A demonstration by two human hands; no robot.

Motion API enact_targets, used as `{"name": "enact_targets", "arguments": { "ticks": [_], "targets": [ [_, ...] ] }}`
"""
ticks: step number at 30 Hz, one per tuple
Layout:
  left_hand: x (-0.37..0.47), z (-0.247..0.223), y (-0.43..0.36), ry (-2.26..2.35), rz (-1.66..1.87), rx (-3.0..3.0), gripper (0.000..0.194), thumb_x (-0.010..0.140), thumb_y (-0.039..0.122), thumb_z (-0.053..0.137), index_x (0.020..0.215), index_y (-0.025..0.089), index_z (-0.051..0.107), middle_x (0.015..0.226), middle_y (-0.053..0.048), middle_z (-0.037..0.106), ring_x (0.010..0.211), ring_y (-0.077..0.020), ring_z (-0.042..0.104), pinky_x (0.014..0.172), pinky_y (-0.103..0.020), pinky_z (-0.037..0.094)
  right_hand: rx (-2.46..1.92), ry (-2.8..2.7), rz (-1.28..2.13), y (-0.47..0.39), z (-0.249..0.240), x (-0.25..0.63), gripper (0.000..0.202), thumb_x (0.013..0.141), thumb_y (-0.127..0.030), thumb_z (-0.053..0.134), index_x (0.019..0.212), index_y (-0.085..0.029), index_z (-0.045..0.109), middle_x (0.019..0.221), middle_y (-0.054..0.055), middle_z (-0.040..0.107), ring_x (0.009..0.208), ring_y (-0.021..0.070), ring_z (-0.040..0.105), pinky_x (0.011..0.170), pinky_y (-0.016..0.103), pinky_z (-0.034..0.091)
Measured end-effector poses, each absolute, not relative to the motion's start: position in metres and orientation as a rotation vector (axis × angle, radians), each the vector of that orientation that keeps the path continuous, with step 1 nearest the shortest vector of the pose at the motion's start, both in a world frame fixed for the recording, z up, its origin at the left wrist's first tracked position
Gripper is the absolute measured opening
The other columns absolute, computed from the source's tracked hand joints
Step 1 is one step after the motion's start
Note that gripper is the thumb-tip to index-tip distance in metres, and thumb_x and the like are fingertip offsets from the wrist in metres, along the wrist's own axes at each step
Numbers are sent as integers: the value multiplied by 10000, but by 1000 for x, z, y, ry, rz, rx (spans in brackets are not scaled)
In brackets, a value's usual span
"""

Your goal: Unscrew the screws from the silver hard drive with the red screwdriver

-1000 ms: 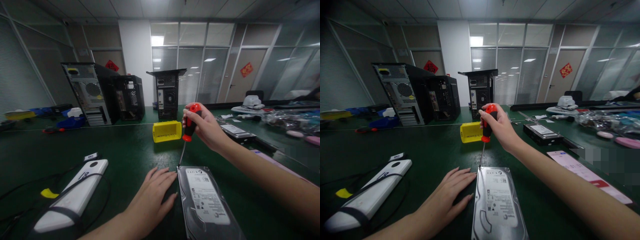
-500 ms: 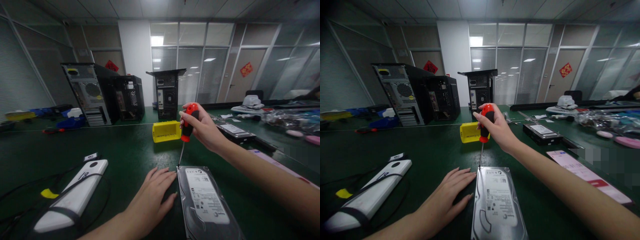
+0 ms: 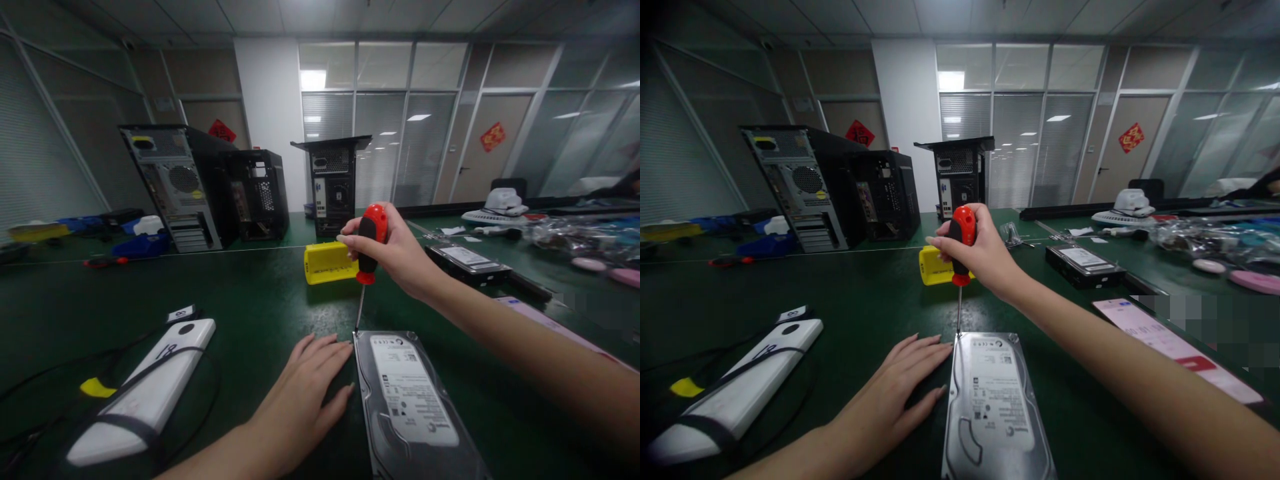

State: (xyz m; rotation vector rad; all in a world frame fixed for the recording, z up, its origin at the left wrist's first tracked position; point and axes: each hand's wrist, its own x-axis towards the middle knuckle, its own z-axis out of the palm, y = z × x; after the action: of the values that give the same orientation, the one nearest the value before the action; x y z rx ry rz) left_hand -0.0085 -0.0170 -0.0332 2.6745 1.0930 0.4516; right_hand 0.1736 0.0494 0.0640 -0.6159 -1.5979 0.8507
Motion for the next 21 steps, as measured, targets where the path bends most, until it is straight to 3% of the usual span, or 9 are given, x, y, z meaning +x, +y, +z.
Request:
{"name": "enact_targets", "arguments": {
  "ticks": [3, 6, 9, 12, 16, 21],
  "targets": [
    [-9, -34, -17, 1084, 486, 2679, 457, 857, 215, 506, 1307, 240, 429, 1326, -40, 503, 1251, -226, 413, 1071, -504, 273, -633, -1593, 859, 50, 67, 171, 417, 693, -368, 697, 966, -245, 408, 795, -41, 537, 633, 97, 535, 650, 274, 471],
    [-10, -35, -16, 1075, 499, 2684, 460, 854, 213, 509, 1306, 242, 428, 1324, -41, 505, 1249, -228, 415, 1072, -502, 272, -606, -1565, 1032, 46, 71, 167, 360, 792, -488, 540, 1048, -259, 432, 771, -29, 527, 624, 112, 538, 639, 284, 474],
    [-9, -35, -15, 1077, 480, 2687, 459, 854, 215, 505, 1306, 241, 426, 1324, -41, 505, 1250, -230, 414, 1069, -507, 275, -605, -1567, 1097, 42, 75, 164, 317, 841, -501, 445, 1038, -256, 484, 749, -22, 520, 626, 119, 546, 637, 289, 479],
    [-9, -34, -17, 1099, 478, 2696, 483, 844, 203, 505, 1317, 230, 411, 1338, -47, 489, 1260, -235, 400, 1068, -512, 275, -595, -1584, 1062, 40, 77, 163, 215, 822, -415, 530, 915, -222, 510, 750, -24, 519, 647, 106, 545, 651, 274, 480],
    [-11, -30, -23, 910, 558, 2791, 670, 768, 237, 597, 1375, 212, 313, 1407, -67, 394, 1306, -274, 321, 1093, -508, 221, -543, -1552, 1086, 42, 78, 164, 225, 774, -338, 616, 878, -202, 471, 809, -20, 548, 692, 95, 553, 703, 274, 481],
    [-9, -33, -29, 225, 421, 2888, 496, 943, 204, 391, 1398, 320, 233, 1377, 12, 437, 1294, -175, 356, 1109, -343, 246, -567, -1453, 1107, 41, 74, 165, 381, 724, -364, 664, 986, -233, 421, 814, -34, 555, 673, 92, 552, 676, 260, 476]
  ]
}}
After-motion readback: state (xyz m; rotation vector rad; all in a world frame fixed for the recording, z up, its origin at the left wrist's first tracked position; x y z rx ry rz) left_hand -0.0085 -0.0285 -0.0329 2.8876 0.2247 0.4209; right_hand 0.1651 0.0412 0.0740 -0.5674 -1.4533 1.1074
